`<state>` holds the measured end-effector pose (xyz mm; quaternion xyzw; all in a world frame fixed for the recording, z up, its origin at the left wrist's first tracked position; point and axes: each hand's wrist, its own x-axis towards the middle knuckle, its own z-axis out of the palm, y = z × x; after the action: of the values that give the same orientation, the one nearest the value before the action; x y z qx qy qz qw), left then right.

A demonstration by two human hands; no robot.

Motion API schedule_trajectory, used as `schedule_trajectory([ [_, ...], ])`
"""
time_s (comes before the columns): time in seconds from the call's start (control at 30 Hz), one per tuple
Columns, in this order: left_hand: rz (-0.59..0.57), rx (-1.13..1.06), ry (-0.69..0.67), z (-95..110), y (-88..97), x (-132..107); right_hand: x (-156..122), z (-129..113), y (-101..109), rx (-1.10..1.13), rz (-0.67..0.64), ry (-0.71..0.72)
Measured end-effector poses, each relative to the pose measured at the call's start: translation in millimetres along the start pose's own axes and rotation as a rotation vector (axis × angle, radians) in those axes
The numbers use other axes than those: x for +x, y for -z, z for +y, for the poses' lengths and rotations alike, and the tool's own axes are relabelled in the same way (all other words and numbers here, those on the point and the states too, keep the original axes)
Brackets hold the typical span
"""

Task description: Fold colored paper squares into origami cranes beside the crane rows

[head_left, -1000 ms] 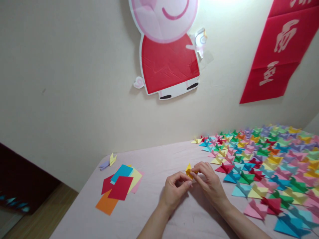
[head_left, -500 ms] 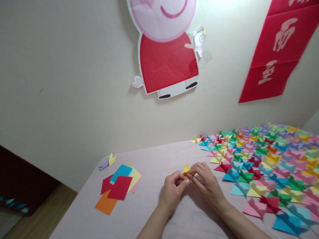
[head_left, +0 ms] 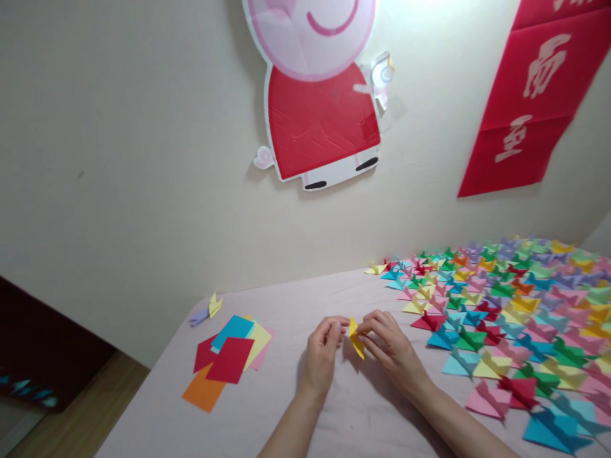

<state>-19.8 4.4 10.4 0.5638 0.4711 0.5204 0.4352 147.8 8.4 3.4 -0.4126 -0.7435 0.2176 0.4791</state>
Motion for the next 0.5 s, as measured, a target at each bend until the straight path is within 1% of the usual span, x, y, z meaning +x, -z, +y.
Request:
schedule_trajectory([
  [0.07,-0.031,-0.004,-0.018,1.3,0.0,0.2,-0.3,-0.9,-0.6,0.011,-0.023,-0.004],
  [0.23,-0.023,0.011,-0.087,2.5,0.7,-0.3,-0.6,-2.2,-1.3,0.045,-0.066,0.011],
  [0.5,-0.066,0.070,-0.093,3.6,1.3,-0.8,0.9,-2.7,-0.8,0.081,-0.088,0.022],
])
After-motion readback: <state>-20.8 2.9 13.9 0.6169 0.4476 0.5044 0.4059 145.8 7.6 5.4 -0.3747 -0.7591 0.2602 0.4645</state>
